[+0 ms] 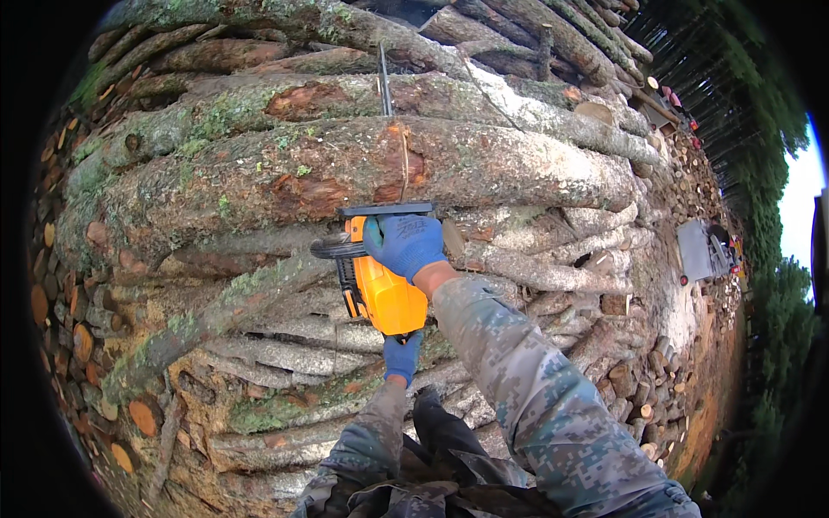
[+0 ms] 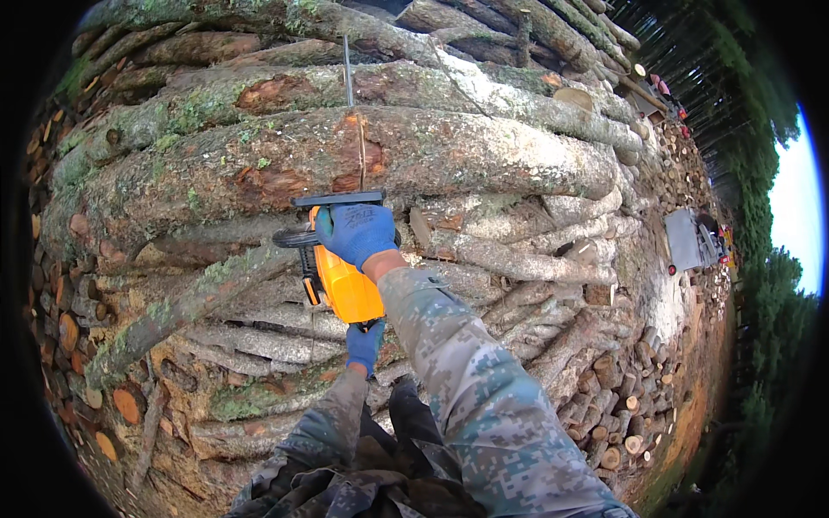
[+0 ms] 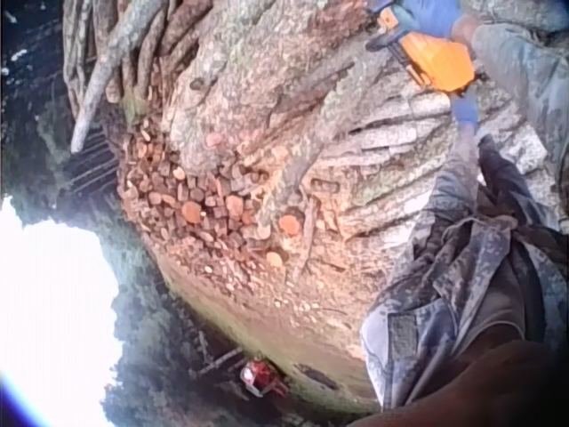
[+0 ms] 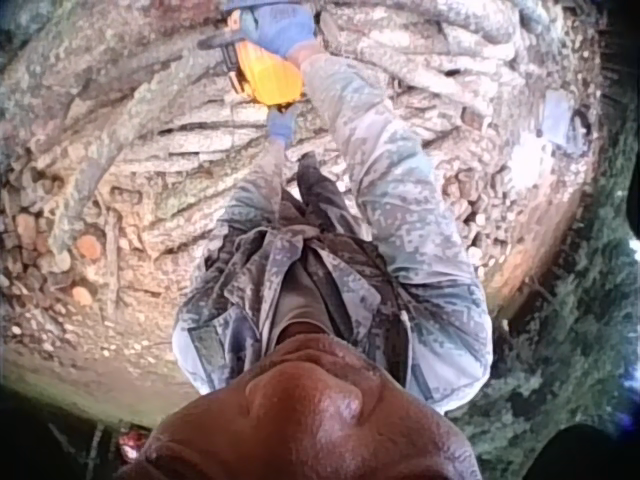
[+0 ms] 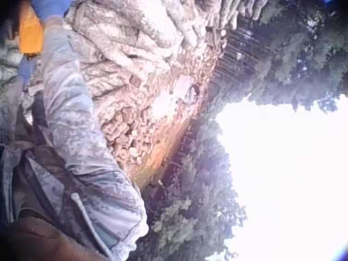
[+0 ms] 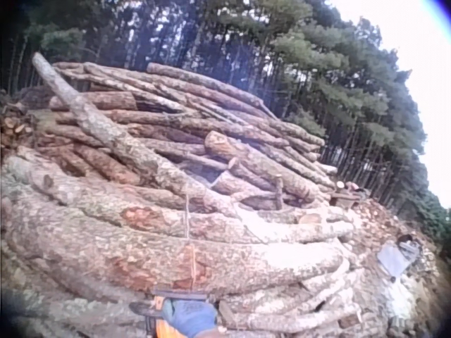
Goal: The person uses a chainsaw to cut stacked logs into shorter sections. They position the saw, cut through individual logs, and move to the next log in the pile. Cut pieces fall to the ground as the work continues.
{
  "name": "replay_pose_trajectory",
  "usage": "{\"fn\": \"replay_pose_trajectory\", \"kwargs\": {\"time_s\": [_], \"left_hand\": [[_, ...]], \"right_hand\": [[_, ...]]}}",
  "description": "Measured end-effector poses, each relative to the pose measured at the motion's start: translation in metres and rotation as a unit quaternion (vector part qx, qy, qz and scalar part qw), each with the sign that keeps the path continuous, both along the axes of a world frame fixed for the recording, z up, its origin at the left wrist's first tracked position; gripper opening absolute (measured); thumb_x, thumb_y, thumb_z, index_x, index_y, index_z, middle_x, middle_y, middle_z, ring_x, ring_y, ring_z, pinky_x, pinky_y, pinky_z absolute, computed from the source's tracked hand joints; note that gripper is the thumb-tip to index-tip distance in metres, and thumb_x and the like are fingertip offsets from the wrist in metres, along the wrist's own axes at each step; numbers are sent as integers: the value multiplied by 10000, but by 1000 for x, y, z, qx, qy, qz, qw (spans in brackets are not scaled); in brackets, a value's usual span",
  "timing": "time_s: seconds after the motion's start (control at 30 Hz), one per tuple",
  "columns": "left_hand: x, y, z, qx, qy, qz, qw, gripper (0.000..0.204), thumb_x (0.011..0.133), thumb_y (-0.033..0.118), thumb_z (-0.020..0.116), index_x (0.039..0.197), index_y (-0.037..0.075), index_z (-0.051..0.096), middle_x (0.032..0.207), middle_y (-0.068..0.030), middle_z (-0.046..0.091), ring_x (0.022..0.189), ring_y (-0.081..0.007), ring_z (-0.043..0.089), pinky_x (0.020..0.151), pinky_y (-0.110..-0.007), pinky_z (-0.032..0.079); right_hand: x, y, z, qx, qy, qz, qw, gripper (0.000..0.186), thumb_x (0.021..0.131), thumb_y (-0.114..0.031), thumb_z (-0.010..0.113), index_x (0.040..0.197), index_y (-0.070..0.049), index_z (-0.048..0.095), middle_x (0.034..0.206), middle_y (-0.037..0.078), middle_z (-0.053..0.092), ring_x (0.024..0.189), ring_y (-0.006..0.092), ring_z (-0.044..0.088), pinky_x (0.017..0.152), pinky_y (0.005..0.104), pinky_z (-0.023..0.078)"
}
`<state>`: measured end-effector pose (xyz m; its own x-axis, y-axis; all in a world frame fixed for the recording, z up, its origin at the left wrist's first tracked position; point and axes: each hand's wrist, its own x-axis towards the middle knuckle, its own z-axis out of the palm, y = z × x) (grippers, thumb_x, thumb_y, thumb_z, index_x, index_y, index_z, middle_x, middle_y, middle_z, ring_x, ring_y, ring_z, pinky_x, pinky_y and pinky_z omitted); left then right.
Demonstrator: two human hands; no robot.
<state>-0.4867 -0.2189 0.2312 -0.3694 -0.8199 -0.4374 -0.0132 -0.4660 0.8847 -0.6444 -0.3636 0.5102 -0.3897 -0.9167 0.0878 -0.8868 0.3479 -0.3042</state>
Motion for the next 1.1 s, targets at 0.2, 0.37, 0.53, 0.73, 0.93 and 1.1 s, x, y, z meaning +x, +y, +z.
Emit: {"fn": "replay_pose_trajectory", "kwargs": {"time_s": [0.2, 0.37, 0.53, 0.73, 0.93, 1.1], "left_hand": [[1, -7, -5, -55, -22, -24, 998, 276, 935, 105, 773, 1188, 11, 714, 940, -11, 719, 711, -95, 614, 619, -297, 487], [-1, 0, -8, -86, 26, -11, 996, 301, 938, 102, 771, 1219, 9, 710, 985, -17, 727, 749, -96, 621, 646, -300, 496], [11, -1, -17, -33, -5, -1, 999, 244, 924, 109, 776, 1145, 35, 702, 889, -17, 704, 683, -105, 618, 594, -288, 488], [22, 32, 30, 11, -23, -31, 999, 147, 912, 122, 771, 943, 91, 631, 695, 8, 608, 536, -103, 542, 483, -294, 428], [49, 78, 41, 59, -24, -33, 997, 135, 909, 81, 749, 901, 106, 616, 688, 14, 580, 529, -106, 534, 471, -305, 419], [67, 102, 79, 117, 12, -51, 992, 128, 907, 91, 758, 903, 91, 629, 718, 2, 617, 567, -112, 555, 505, -308, 438]], "right_hand": [[-3, 8, -16, -42, -24, 6, 999, 318, 936, -384, 551, 890, -147, 758, 834, 125, 749, 739, 367, 718, 642, 518, 548], [-5, 18, -23, -67, -24, 15, 997, 309, 928, -371, 565, 860, -136, 753, 820, 136, 742, 728, 375, 710, 635, 517, 545], [6, 7, -12, -54, -14, -3, 998, 336, 933, -396, 568, 864, -126, 756, 835, 149, 746, 749, 378, 719, 660, 517, 559], [0, 18, 12, 21, -16, -8, 1000, 482, 981, -490, 506, 936, -99, 785, 894, 170, 766, 824, 366, 748, 746, 528, 584], [24, 52, 17, 5, -14, 7, 1000, 442, 972, -467, 533, 964, -107, 789, 923, 173, 766, 832, 370, 743, 751, 513, 585], [32, 71, 30, 27, -25, -6, 999, 447, 972, -463, 531, 955, -100, 791, 924, 175, 768, 855, 370, 743, 764, 508, 584]]}}
